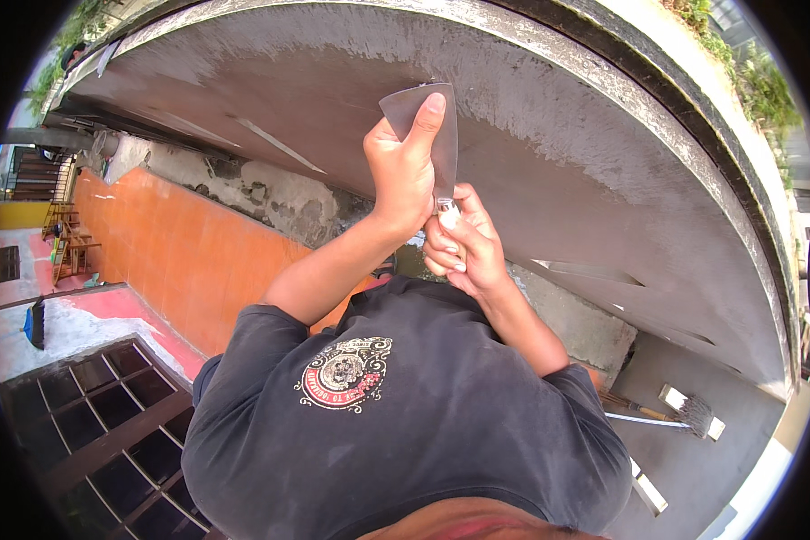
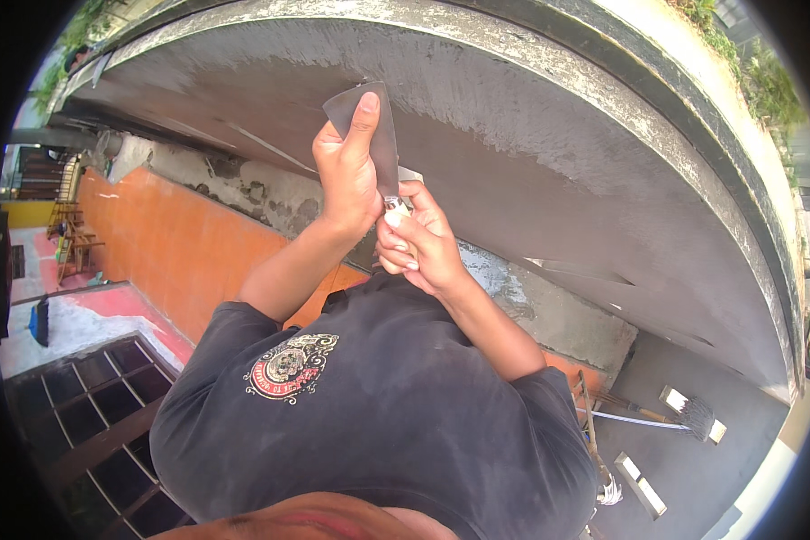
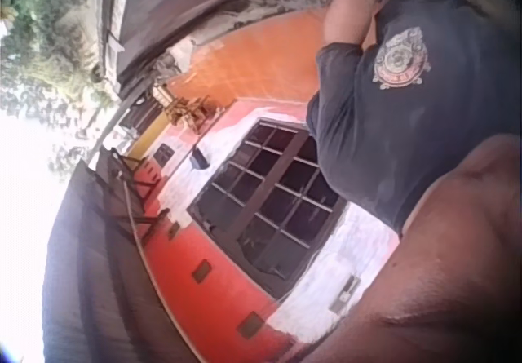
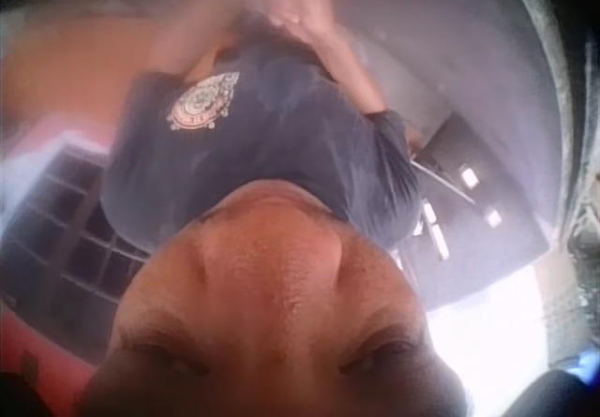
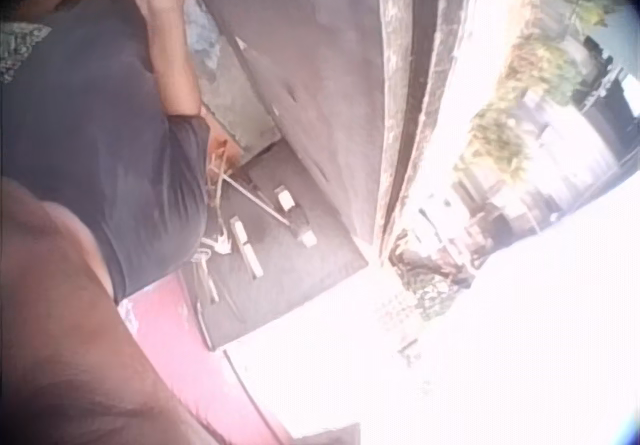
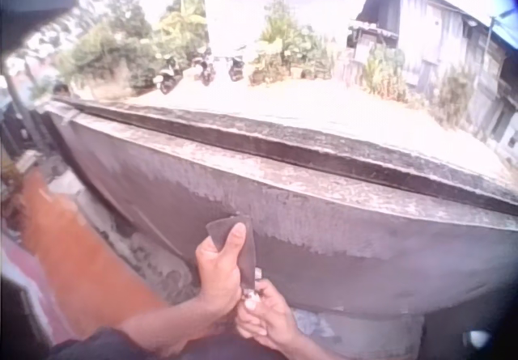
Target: The person uses a trowel to apply and smooth plaster on a curved wall surface. They repeatedly scoop material and spread it evenly across the wall, working in sections.
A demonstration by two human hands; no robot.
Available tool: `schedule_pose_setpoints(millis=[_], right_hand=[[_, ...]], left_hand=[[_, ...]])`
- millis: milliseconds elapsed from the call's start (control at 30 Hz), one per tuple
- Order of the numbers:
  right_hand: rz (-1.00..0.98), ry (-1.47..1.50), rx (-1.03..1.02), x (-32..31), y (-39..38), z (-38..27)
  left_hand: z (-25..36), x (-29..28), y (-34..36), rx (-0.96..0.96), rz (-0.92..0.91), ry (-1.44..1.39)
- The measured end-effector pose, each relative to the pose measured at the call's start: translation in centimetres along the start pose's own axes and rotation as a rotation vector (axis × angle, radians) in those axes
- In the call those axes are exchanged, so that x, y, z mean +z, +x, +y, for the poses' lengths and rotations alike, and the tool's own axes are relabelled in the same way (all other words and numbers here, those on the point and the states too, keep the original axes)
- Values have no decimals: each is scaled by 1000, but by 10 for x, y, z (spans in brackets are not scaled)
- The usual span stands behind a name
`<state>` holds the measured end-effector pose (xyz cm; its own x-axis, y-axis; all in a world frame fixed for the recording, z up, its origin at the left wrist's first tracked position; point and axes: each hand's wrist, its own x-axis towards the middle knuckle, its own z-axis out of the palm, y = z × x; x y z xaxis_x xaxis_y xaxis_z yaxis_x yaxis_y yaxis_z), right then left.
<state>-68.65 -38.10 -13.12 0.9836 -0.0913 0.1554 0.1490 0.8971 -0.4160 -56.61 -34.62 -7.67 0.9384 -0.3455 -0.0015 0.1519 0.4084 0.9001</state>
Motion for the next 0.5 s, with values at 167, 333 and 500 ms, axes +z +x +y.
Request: schedule_pose_setpoints(millis=[167,333,500], right_hand=[[208,96,125,7,-2,2],[17,211,111,16,-1,3],[102,93,84,16,1,7]], left_hand=[[12,-3,-1,91,-46,-175],[21,-1,-1,35,-30,-65],[20,-2,1,-4,0,-106]])
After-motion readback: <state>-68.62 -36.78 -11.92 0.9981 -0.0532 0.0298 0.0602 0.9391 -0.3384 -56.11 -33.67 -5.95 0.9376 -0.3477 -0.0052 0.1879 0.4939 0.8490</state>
